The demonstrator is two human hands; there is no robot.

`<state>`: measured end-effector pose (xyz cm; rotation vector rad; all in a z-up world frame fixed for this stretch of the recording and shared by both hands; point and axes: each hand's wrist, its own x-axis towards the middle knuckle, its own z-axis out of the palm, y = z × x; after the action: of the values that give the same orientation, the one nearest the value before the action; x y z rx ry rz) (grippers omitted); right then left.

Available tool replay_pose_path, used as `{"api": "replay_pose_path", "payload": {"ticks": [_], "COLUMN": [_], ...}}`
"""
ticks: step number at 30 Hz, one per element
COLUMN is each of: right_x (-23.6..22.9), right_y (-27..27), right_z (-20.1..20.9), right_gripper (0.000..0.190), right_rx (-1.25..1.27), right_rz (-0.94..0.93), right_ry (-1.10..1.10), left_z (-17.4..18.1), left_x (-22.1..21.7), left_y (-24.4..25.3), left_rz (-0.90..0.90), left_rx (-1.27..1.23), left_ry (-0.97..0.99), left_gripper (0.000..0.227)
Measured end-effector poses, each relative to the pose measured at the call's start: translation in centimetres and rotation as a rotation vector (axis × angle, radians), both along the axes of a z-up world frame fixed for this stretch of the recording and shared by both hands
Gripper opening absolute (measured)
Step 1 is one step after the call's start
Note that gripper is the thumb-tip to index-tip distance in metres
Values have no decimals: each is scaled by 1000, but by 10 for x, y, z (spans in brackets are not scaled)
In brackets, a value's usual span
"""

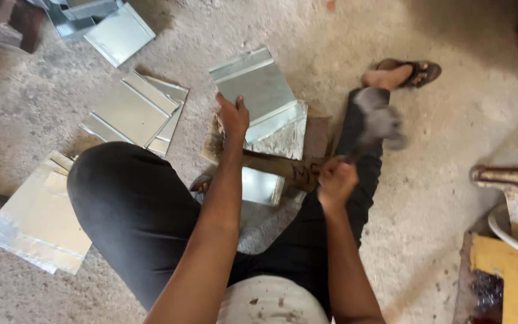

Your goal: The person sits on the floor and uses a hammer to repeatedly strike a rectangular metal sheet placed on a wooden block. The person holds the sheet with one hand and hammers it with the other, occasionally adjusting the sheet's position.

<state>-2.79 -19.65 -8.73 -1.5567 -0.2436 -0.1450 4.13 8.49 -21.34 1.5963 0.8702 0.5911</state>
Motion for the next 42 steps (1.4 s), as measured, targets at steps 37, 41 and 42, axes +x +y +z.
{"api": "replay_pose_path", "payload": {"ticks": [37, 41, 42], "right_x": [25, 8, 0], "right_y": [-19, -15, -13], "right_z": [127, 26, -2], "right_gripper": [51, 50, 50], "right_rx": [99, -32, -193], "right_rz": [-18, -66, -36], "right_ry": [-41, -205, -179], "left_z": [27, 17, 13], "left_x": [-3, 0, -1], "left_y": [-8, -9, -9], "left_rz": [-8, -1, 8], "left_rx": [-5, 6, 37], "left_ry": [69, 19, 15], "left_gripper": [54, 57, 58]}}
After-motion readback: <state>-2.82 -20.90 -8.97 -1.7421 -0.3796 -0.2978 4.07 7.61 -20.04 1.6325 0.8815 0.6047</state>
